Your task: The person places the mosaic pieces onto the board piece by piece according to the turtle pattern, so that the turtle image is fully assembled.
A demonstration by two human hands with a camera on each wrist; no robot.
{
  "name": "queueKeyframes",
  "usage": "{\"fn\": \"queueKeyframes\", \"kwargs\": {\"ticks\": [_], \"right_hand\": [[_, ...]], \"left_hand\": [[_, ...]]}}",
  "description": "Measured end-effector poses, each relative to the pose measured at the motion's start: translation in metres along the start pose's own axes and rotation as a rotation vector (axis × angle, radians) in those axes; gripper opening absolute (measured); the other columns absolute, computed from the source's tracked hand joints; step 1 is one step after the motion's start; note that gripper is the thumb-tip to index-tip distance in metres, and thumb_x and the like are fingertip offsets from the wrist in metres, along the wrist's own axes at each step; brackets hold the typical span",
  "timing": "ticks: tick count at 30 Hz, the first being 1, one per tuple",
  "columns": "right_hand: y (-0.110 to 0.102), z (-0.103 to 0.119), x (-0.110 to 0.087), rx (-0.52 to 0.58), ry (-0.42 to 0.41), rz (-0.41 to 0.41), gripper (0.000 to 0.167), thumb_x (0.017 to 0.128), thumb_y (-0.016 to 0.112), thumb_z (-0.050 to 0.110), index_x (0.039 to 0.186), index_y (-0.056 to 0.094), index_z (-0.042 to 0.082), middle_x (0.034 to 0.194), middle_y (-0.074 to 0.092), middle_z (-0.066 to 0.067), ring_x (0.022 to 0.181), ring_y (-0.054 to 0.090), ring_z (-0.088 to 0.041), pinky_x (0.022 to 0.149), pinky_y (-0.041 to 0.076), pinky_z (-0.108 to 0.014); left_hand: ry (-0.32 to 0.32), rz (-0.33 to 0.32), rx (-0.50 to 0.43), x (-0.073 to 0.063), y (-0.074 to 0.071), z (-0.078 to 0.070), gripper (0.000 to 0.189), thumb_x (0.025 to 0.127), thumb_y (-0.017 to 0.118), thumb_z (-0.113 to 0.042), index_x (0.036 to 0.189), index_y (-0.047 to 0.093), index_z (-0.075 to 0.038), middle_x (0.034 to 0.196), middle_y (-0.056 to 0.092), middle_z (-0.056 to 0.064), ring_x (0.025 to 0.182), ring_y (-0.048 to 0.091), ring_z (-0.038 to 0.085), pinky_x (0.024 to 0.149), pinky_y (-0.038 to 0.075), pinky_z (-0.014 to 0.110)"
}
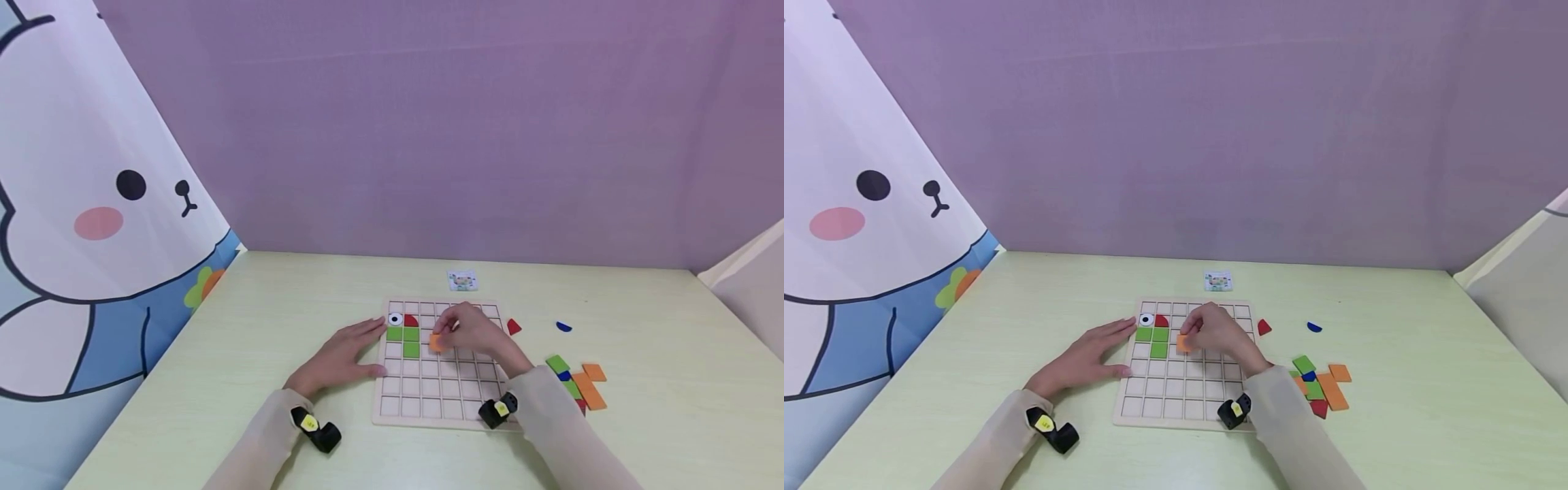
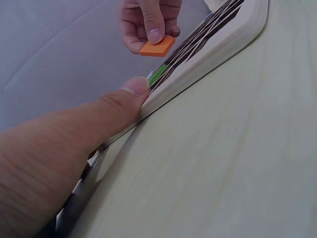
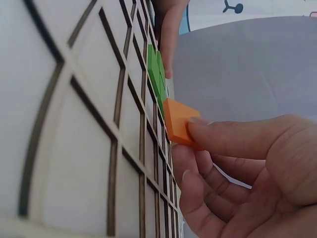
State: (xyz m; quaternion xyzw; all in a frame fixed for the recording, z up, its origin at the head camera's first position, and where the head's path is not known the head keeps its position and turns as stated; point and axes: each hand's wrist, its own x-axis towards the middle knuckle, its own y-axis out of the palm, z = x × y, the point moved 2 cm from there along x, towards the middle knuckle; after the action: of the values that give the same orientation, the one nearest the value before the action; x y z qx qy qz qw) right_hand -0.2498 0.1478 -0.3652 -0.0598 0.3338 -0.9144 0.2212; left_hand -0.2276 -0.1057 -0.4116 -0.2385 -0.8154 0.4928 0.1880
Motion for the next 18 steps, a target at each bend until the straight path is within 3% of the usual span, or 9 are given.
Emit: {"fn": "queueKeyframes", "kwargs": {"ticks": [9,18], "right_hand": [[0.010,0.002,0.003,0.032,0.058,-0.004,0.009,0.078,0.070,-0.004,0.083,0.068,0.003,0.077,0.062,-0.005,0.070,0.052,-0.016,0.062,0.045,-0.026],[0.017,0.004,0.006,-0.003,0.121,-0.013,0.010,0.079,0.070,-0.003,0.083,0.069,0.005,0.078,0.062,-0.004,0.071,0.052,-0.016,0.062,0.043,-0.025]], "left_hand": [[-0.008,-0.002,-0.010,0.000,0.000,-0.001,0.082,0.085,0.061,-0.056,0.149,0.032,-0.015,0.158,0.026,0.002,0.145,0.023,0.028,0.116,0.022,0.053],[-0.004,-0.002,-0.015,0.001,0.001,0.001,0.081,0.085,0.059,-0.058,0.150,0.032,-0.015,0.158,0.026,0.001,0.146,0.022,0.028,0.116,0.021,0.053]]}}
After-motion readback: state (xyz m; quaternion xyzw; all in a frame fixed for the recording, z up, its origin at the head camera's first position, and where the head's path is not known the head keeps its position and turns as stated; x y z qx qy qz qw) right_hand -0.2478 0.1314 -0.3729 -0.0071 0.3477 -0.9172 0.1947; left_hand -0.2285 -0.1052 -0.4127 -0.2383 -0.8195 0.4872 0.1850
